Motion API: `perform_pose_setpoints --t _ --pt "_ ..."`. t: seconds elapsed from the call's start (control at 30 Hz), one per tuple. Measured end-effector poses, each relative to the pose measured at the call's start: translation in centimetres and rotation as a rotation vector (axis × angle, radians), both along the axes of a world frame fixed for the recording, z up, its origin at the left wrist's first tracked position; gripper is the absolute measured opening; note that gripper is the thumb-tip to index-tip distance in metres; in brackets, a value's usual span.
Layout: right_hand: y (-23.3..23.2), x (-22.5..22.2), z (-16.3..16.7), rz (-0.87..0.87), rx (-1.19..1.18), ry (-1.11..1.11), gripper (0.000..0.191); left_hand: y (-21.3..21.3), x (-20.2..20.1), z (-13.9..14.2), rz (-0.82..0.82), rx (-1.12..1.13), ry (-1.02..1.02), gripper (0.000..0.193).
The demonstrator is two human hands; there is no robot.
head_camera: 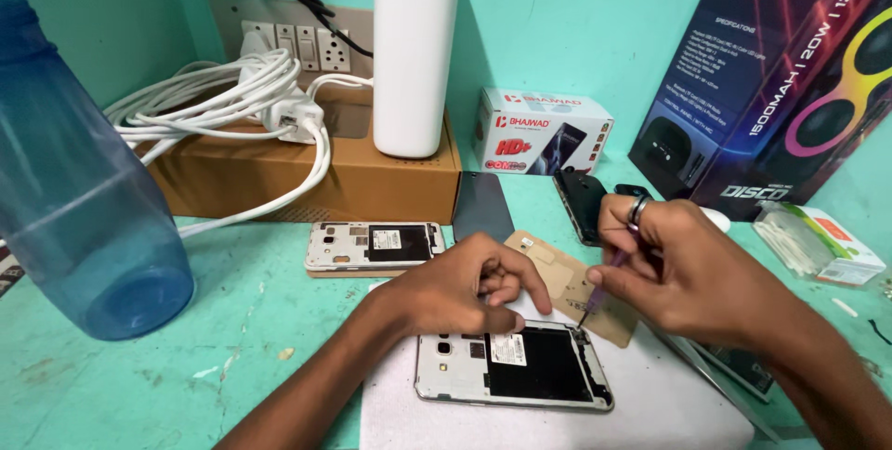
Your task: The person disassembles a smartphone by removing the back cover and battery. They then use a screwdriver to unscrew internal components and a plastic card to pry open the device casing. The person handles the phone's internal parts and tools on a cluttered workbench.
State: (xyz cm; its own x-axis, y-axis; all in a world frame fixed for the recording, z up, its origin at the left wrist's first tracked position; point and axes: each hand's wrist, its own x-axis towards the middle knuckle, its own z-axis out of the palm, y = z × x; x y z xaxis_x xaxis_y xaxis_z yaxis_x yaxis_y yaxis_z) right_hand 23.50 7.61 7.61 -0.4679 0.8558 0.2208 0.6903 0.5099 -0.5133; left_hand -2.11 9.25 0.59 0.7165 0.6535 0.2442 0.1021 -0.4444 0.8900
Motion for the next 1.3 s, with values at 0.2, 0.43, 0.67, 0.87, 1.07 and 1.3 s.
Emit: perform_pose_setpoints --t 0.2,0.43,0.67,0.87,1.07,1.3 --pt "0.2 -0.9 1.1 0.034 0.196 -0.099 0.035 -0.1 0.0 0.0 -0.019 0.041 0.017 0.026" --pt "0.6 -1.6 3.6 -0.014 -0.051 -0.268 0.05 -0.7 0.3 0.3 0.027 0.116 0.118 0.024" --pt "1.7 -1.2 4.6 0.249 -0.139 -0.259 0.062 -0.9 0.4 0.6 0.042 0.101 0.136 0.025" --pt "1.6 -1.2 4.5 0.347 0.003 -0.447 0.044 -1.0 0.6 0.7 0.05 0.092 0.144 0.025" --pt "1.1 -2.0 5.3 0.538 -0.097 -0.291 0.012 -0.9 0.6 0.6 0.043 0.086 0.145 0.025" --pt "0.1 -3.4 4.6 -0.042 -0.086 -0.623 0.011 -0.8 0.7 0.6 0.038 0.085 0.139 0.026"
